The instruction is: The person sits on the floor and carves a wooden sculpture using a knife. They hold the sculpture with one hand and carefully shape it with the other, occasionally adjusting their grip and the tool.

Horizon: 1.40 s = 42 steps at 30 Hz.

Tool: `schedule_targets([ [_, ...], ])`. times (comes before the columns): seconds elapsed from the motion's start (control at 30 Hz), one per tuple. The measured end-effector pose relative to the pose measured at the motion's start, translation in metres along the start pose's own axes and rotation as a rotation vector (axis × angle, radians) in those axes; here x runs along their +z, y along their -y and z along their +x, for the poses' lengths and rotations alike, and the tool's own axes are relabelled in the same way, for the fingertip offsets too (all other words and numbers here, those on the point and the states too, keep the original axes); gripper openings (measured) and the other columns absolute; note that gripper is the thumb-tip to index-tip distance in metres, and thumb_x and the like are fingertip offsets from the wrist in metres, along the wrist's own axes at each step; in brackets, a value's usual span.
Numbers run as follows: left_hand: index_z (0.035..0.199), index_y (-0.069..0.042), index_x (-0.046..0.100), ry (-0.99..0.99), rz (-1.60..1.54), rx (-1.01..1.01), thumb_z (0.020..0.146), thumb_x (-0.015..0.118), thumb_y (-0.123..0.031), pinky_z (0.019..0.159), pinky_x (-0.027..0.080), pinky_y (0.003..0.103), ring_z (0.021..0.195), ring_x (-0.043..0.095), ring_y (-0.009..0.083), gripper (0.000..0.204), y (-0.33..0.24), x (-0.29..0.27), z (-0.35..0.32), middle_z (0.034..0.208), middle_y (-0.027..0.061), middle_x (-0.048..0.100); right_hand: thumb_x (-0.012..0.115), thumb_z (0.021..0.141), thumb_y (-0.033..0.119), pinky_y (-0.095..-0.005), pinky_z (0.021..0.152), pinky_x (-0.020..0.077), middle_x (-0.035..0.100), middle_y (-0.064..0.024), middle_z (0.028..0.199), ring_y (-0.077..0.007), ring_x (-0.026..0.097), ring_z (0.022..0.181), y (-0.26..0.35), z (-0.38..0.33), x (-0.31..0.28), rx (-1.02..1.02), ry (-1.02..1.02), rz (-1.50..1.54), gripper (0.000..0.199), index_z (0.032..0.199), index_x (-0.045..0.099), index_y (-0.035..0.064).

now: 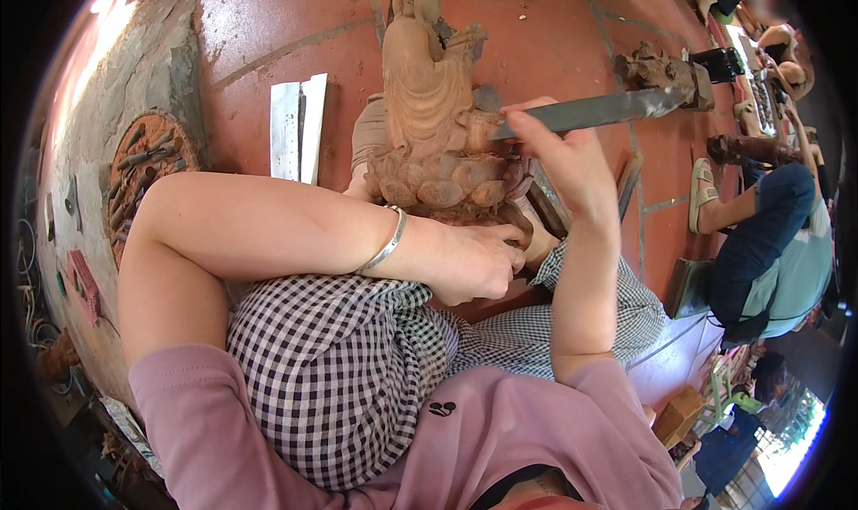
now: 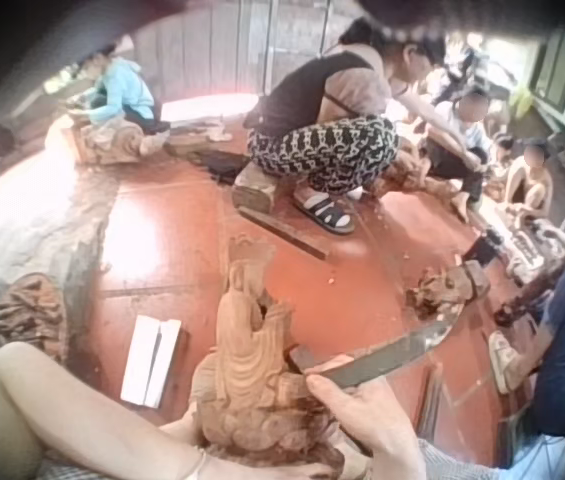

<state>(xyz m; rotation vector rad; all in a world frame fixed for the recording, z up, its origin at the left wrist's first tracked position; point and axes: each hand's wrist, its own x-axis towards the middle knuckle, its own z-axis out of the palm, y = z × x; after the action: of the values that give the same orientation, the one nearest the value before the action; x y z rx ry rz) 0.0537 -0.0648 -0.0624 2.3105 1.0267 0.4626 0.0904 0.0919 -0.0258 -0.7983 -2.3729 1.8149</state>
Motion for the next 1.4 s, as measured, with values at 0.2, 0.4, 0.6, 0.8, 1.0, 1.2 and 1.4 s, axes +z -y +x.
schedule_targets([
  [0.2,0.075,-0.004,0.075,-0.155,0.046,0.025,0.06,0.074,-0.016,0.112,0.028,0.047,0.109,0.057,0.0285,0.02,0.0,0.009,-0.004,0.086,0.0108,0.07,0.065,0.09,0.007,-0.0267,0.078,0.0493,0.066,-0.002,0.098,-0.0107,0.061,0.088,-0.01,0.007,-0.004,0.02,0.119,0.277,0.015,0.103,0.066,-0.0015],
  [0.4,0.075,-0.001,0.071,-0.092,-0.038,0.024,0.067,0.068,-0.01,0.111,0.032,0.052,0.11,0.058,0.0309,0.013,0.001,0.006,-0.004,0.083,0.0131,0.068,0.073,0.086,0.017,-0.0308,0.076,0.0505,0.066,-0.0068,0.097,-0.0136,0.062,0.086,0.009,-0.009,0.017,-0.077,-0.115,-0.309,0.029,0.107,0.064,0.0002],
  [0.6,0.074,-0.002,0.071,-0.088,-0.028,0.013,0.068,0.07,-0.013,0.109,0.033,0.051,0.108,0.058,0.028,0.013,-0.001,0.007,-0.003,0.082,0.0105,0.068,0.072,0.087,0.022,-0.0297,0.075,0.0498,0.065,-0.007,0.093,-0.0149,0.061,0.083,0.006,-0.013,0.013,-0.106,-0.062,-0.237,0.028,0.106,0.067,0.0024],
  [0.8,0.077,-0.005,0.069,-0.047,0.027,0.027,0.068,0.071,-0.017,0.107,0.034,0.051,0.109,0.057,0.0263,0.015,-0.001,-0.002,-0.002,0.082,0.0068,0.068,0.071,0.086,0.018,-0.0329,0.076,0.0508,0.067,-0.0116,0.095,-0.0234,0.065,0.087,-0.003,-0.018,0.022,-0.337,-0.169,-0.31,0.026,0.103,0.065,-0.0003],
  [1.0,0.079,-0.003,0.071,0.004,0.025,0.008,0.068,0.069,-0.018,0.108,0.032,0.049,0.112,0.056,0.0278,0.019,-0.001,-0.001,0.001,0.087,0.0077,0.07,0.068,0.085,0.021,-0.0412,0.073,0.054,0.069,-0.0158,0.09,-0.0348,0.067,0.081,0.001,-0.018,0.014,-0.248,-0.158,-0.179,0.023,0.093,0.066,-0.0012],
  [1.2,0.08,0.0,0.073,0.107,-0.086,-0.075,0.068,0.066,-0.014,0.111,0.03,0.047,0.119,0.053,0.0314,0.02,-0.003,-0.004,0.003,0.091,0.0132,0.07,0.071,0.085,0.018,-0.0323,0.07,0.0522,0.067,-0.0113,0.091,-0.0196,0.066,0.08,0.005,-0.021,0.032,-0.483,-0.263,-0.612,0.026,0.102,0.066,-0.0015],
  [1.4,0.081,-0.001,0.07,0.03,-0.036,0.001,0.069,0.068,-0.016,0.113,0.028,0.051,0.118,0.053,0.0293,0.019,-0.003,-0.003,0.0,0.091,0.0096,0.069,0.072,0.084,0.022,-0.036,0.07,0.0524,0.068,-0.0151,0.085,-0.0253,0.067,0.078,0.004,-0.012,0.012,-0.322,-0.145,-0.265,0.029,0.1,0.064,-0.001],
])
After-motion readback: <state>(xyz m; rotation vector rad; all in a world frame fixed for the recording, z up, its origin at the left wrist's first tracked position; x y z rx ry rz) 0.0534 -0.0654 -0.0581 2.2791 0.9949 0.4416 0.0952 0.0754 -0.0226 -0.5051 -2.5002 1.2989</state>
